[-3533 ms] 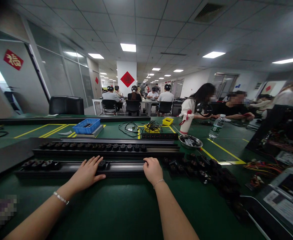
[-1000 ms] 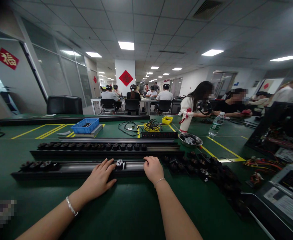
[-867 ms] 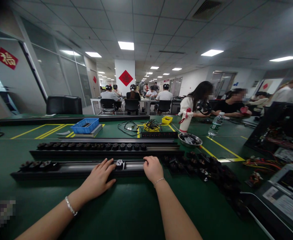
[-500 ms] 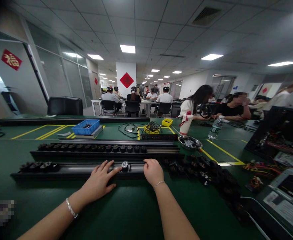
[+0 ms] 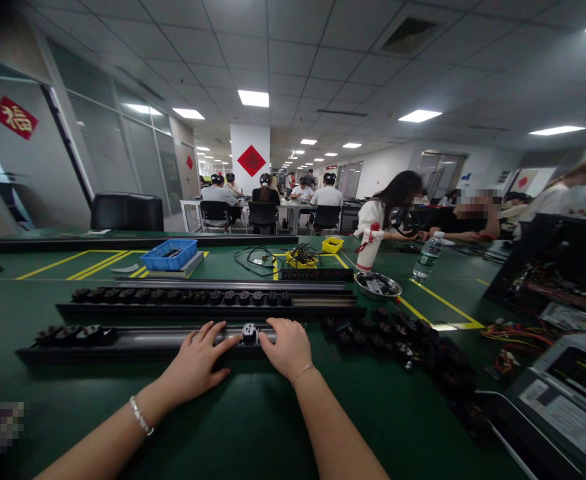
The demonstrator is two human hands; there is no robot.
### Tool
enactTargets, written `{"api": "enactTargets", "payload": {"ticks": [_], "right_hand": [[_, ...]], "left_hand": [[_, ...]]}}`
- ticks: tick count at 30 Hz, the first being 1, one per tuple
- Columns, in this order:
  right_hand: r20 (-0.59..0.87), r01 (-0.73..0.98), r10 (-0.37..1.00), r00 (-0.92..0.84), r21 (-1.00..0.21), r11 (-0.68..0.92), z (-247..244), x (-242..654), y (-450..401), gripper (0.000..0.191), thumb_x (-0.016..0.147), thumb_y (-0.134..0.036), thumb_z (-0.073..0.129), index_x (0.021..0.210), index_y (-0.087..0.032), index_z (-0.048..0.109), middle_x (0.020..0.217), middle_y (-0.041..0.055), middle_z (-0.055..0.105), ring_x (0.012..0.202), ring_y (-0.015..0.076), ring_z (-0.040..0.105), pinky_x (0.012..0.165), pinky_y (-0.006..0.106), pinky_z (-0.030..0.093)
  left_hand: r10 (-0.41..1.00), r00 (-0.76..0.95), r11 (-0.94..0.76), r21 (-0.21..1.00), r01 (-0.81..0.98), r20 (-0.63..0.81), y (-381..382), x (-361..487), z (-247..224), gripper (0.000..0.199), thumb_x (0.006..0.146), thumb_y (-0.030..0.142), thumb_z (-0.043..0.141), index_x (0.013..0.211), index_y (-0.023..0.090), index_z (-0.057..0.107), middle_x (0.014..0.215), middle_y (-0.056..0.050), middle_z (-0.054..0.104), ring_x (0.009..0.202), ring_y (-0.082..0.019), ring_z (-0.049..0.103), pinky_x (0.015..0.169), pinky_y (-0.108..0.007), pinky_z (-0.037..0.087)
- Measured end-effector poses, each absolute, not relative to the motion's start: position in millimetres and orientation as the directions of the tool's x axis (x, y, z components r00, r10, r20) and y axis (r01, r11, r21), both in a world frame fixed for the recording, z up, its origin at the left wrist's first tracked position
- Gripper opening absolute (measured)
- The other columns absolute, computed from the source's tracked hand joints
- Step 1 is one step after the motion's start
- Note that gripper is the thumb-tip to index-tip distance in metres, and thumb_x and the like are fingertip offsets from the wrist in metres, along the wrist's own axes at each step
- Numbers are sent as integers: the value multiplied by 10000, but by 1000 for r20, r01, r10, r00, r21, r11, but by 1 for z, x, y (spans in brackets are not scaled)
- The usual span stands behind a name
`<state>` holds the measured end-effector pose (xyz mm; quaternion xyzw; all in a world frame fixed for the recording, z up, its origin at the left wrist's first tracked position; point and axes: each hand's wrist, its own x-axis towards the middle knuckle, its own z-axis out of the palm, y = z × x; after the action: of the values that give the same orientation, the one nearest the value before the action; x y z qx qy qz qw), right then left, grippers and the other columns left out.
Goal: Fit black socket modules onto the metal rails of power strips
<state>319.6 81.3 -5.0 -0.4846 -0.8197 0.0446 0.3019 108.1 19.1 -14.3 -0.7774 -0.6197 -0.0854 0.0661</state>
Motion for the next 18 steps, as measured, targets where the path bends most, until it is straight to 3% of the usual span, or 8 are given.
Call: {"api": "enactTargets", "payload": {"ticks": [4,9,18], "right_hand": [[449,777,834,-321,-377,503,-5,304,76,412,792,-487,480,1095,-230,588,1080,52,634,1010,194,536,934,354,319],[434,799,858,-274,-393,455,-6,291,72,331,791,-495,485,1036,-307,604,1061,15,637,1030,196,515,986,446,224],[423,834,879,-219,-386,394,-3,283,69,273,766,-407,491,981,-289,612,1014,9,643,986,191,520,980,425,219]], "left_hand": [[957,203,-208,-1,978,205,19,110,-13,699,671,386,595,1310,425,314,1418,-72,316,1300,-358,242,984,-576,232],[959,200,-201,-12,979,201,20,111,-12,694,672,386,593,1307,429,316,1420,-70,311,1299,-361,237,983,-574,224],[960,200,-195,-45,980,197,17,112,-12,692,689,367,572,1323,402,298,1422,-83,297,1303,-345,227,996,-547,212]]}}
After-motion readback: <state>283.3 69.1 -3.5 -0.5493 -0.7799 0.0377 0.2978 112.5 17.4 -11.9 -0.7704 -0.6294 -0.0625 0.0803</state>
